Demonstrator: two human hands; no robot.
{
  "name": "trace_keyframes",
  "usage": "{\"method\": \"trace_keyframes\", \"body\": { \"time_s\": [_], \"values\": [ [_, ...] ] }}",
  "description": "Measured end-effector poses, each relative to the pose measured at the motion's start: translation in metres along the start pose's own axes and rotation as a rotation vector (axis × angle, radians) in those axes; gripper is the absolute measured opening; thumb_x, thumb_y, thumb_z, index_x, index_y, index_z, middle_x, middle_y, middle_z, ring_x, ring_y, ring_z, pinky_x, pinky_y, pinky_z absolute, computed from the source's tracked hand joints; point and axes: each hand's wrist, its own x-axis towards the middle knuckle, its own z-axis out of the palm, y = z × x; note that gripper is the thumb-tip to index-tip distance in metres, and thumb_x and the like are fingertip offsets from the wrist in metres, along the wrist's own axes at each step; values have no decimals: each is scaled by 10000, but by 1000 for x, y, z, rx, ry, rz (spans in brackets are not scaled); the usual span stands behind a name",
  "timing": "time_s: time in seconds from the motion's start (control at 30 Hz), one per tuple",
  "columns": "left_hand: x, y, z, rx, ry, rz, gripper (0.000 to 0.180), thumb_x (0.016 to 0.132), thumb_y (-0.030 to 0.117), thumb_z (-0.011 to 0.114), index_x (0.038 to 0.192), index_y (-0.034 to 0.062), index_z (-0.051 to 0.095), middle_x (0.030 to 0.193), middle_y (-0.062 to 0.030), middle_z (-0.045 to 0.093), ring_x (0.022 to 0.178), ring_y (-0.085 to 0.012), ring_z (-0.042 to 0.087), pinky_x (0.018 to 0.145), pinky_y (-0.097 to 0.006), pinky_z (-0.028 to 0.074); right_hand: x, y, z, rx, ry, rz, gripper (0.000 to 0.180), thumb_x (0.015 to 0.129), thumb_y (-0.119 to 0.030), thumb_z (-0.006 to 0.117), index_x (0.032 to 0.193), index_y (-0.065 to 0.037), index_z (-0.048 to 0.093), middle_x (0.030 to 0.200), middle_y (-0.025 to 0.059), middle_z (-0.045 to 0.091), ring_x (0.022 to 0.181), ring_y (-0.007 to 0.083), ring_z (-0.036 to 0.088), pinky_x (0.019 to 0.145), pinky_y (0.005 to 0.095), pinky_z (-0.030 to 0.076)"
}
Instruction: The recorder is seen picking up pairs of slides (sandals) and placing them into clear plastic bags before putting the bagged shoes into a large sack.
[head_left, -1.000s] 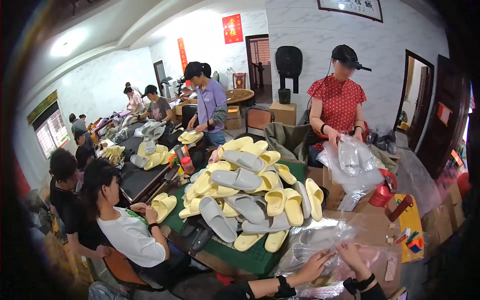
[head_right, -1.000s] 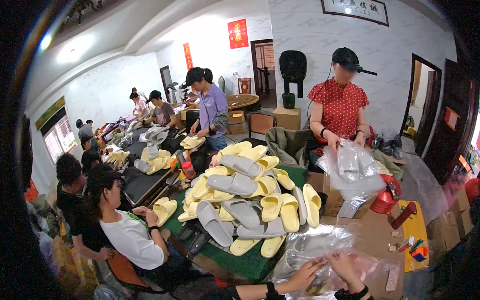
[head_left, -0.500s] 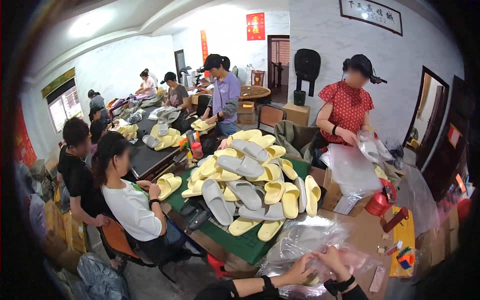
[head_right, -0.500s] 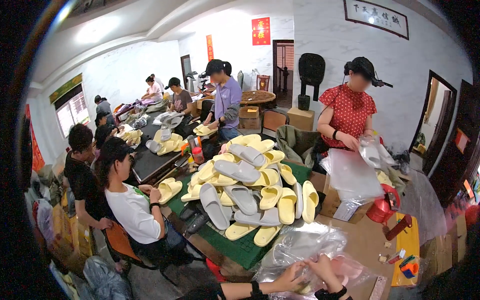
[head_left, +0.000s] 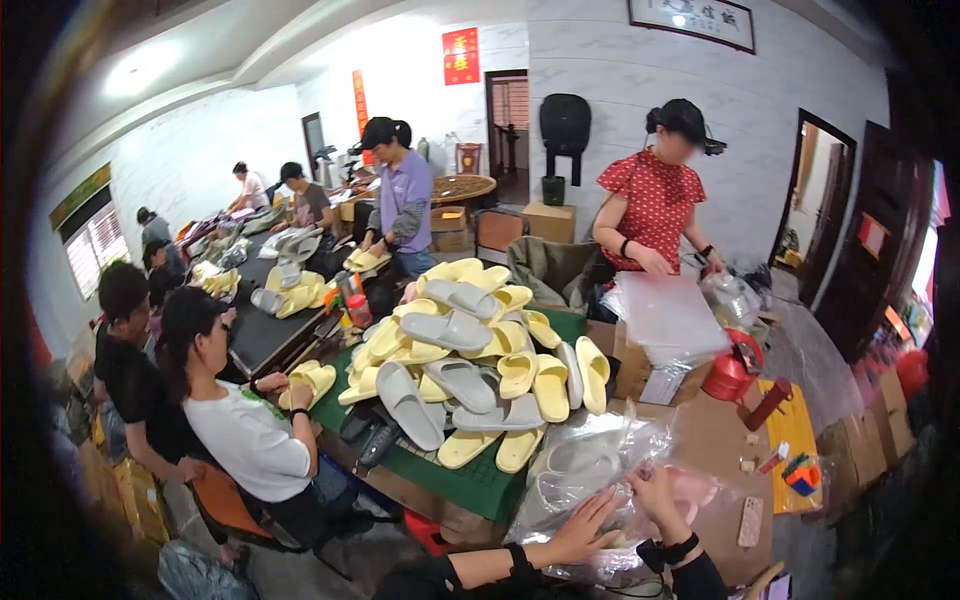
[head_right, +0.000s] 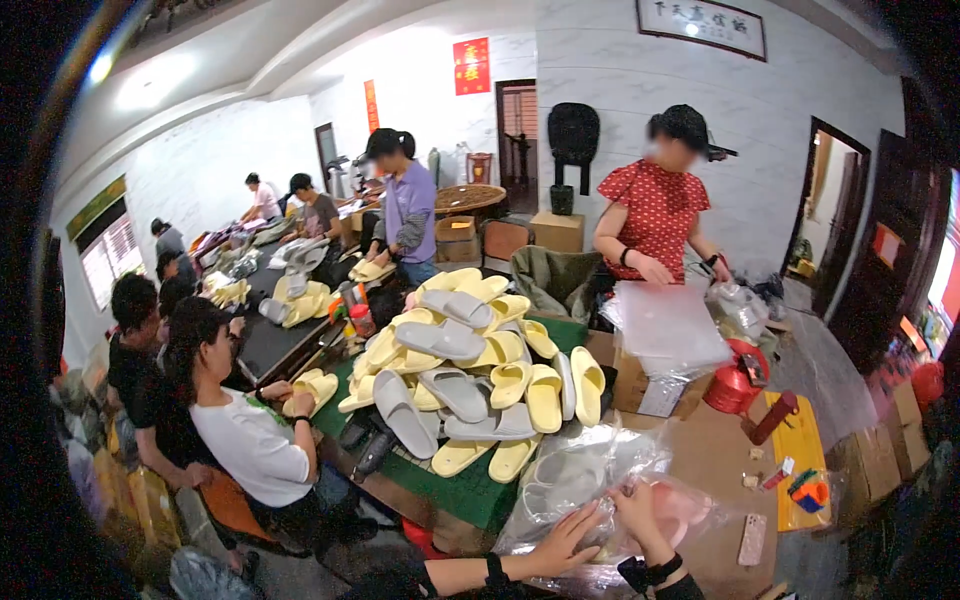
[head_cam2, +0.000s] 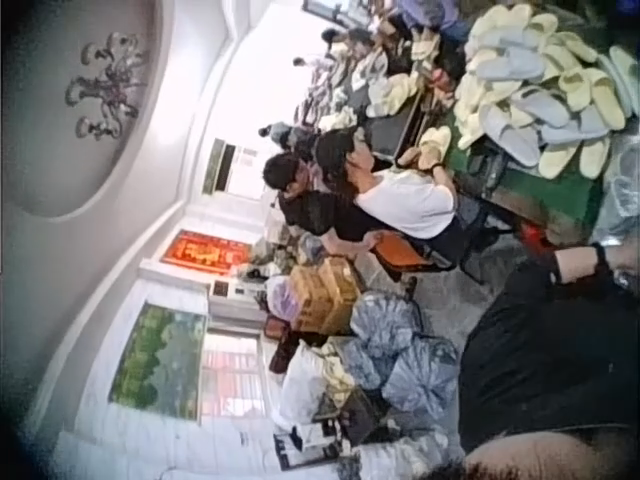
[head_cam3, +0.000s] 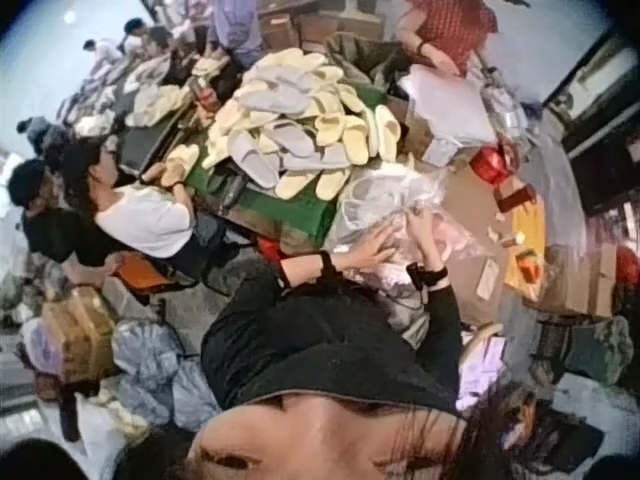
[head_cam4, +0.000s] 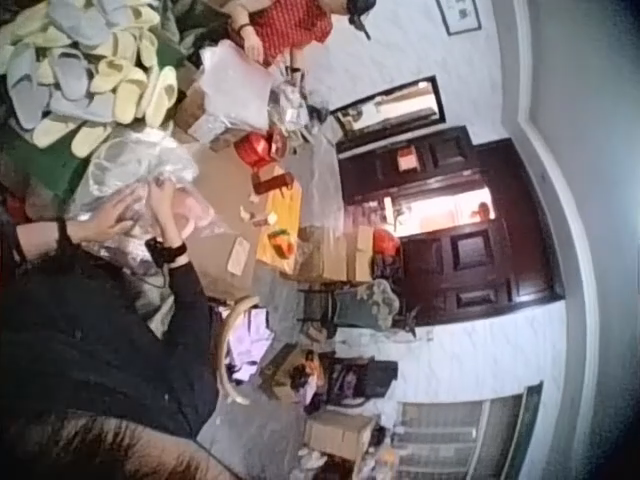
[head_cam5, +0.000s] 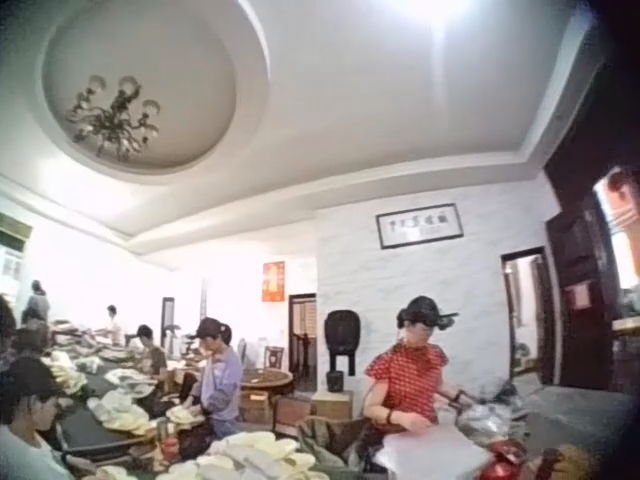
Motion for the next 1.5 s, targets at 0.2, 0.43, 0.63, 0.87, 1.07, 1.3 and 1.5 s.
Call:
{"method": "trace_keyframes", "body": {
  "time_s": [0.2, 0.43, 0.63, 0.87, 1.07, 1.3, 1.5],
  "values": [
    [-22, 1, -30, 193, -2, 41, 588, 869, 268, 496, 1372, 73, 264, 1426, -174, 214, 1309, -322, 233, 1047, -462, 192, -14, -64, 10, -57, 259, -58, 149, 762, -71, 621, 660, -3, 536, 573, -16, 490, 537, 79, 436, 471, 266, 352],
    [-51, -10, -61, 132, -117, 153, 643, 812, 187, 536, 1390, 123, 262, 1424, -239, 144, 1325, -390, 152, 1064, -503, 135, -35, -87, 12, 80, 595, -67, 106, 778, -72, 623, 767, 11, 558, 612, -5, 520, 529, 82, 459, 463, 261, 373],
    [-71, -18, -75, 77, -224, 208, 594, 812, 160, 550, 1355, 102, 317, 1402, -255, 191, 1300, -410, 196, 1052, -516, 173, -67, -112, -6, 182, 808, -190, 104, 797, -105, 627, 787, -18, 573, 640, -16, 527, 535, 66, 459, 461, 227, 351],
    [-89, -9, -43, -116, -574, 362, 518, 792, 146, 555, 1286, 89, 406, 1355, -249, 266, 1227, -430, 288, 1006, -511, 248, -191, -180, -56, 185, 1214, -223, 66, 795, -14, 623, 854, -17, 593, 723, -4, 567, 592, 48, 497, 469, 195, 349],
    [-113, -1, 11, -145, -733, 586, 543, 769, 132, 587, 1281, 82, 413, 1365, -237, 271, 1240, -415, 285, 1009, -494, 253, -306, -199, -62, -28, 1396, -364, 93, 784, 14, 629, 850, -20, 575, 717, -15, 555, 574, 39, 474, 496, 183, 351],
    [-129, 28, 87, -85, -930, 772, 538, 790, 208, 578, 1284, 84, 407, 1355, -234, 300, 1243, -407, 292, 1011, -501, 252, -440, -207, -40, -375, 1741, 7, 79, 782, -5, 635, 791, 4, 556, 655, -24, 512, 572, 37, 452, 493, 194, 352],
    [-109, 54, 177, 89, -1011, 765, 608, 775, 283, 603, 1296, 60, 383, 1378, -223, 286, 1277, -400, 248, 1029, -514, 223, -562, -194, -18, -406, 1910, 154, 88, 791, -38, 643, 793, -20, 557, 623, -46, 496, 532, 35, 436, 473, 187, 338]
  ]
}}
